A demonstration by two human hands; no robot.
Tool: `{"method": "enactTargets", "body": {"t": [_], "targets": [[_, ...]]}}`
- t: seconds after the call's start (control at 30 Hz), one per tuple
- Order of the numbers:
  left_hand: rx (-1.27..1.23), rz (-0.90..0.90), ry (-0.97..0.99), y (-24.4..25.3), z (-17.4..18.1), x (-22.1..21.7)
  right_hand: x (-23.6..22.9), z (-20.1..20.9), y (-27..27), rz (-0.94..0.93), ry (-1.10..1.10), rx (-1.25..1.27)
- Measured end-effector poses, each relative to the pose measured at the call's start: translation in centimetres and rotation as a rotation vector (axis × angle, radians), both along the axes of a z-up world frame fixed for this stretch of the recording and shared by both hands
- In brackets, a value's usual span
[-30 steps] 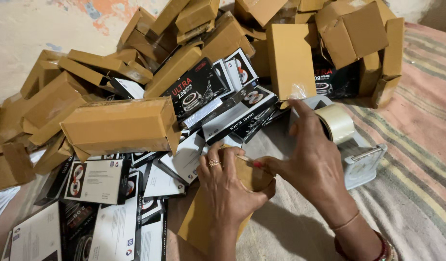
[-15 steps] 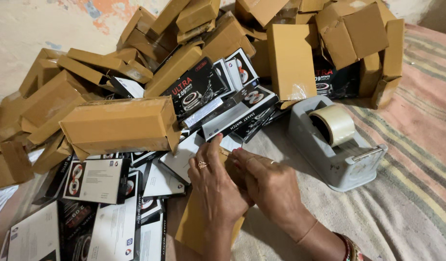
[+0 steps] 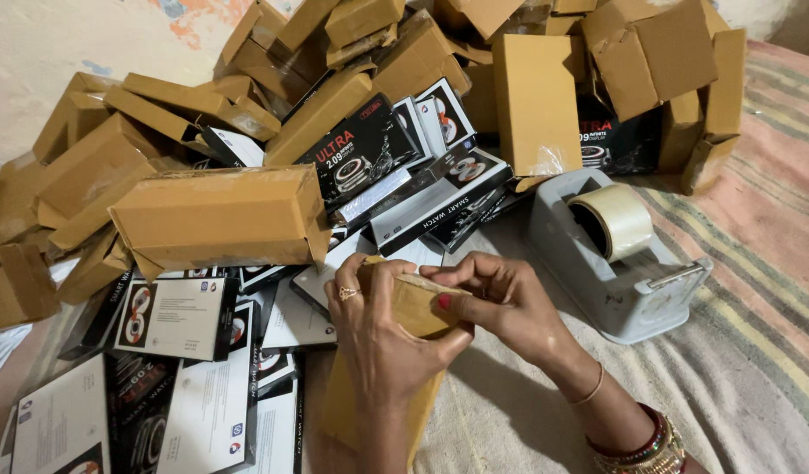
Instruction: The person packs smartwatches into small cardboard boxes. They open a smartwatch box, place the watch and accessories inside a shipping box, and seal it with tape. This process is repeated for multiple units.
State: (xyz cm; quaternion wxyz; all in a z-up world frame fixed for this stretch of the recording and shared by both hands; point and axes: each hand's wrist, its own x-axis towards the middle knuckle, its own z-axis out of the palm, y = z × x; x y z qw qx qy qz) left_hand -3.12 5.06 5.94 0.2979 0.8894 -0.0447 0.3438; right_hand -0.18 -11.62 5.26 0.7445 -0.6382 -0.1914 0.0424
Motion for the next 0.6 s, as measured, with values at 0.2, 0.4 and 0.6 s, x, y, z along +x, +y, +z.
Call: {"method": "enactTargets", "body": {"t": [0.2, 0.4, 0.6], "targets": [[0.039, -0.017, -0.031, 0.0, -0.2, -0.3, -0.3, -0.4, 0.0, 0.004, -0.108, 0.008], [0.091, -0.074, 0.108, -0.7, 1.0, -0.4, -0.8, -0.5, 1.4, -0.196, -0.188, -0.306], [0.06, -0.201, 0.632, -0.3, 2.8, -1.2, 2.9, -2.2, -2.3, -0.231, -0.06, -0.679]]}}
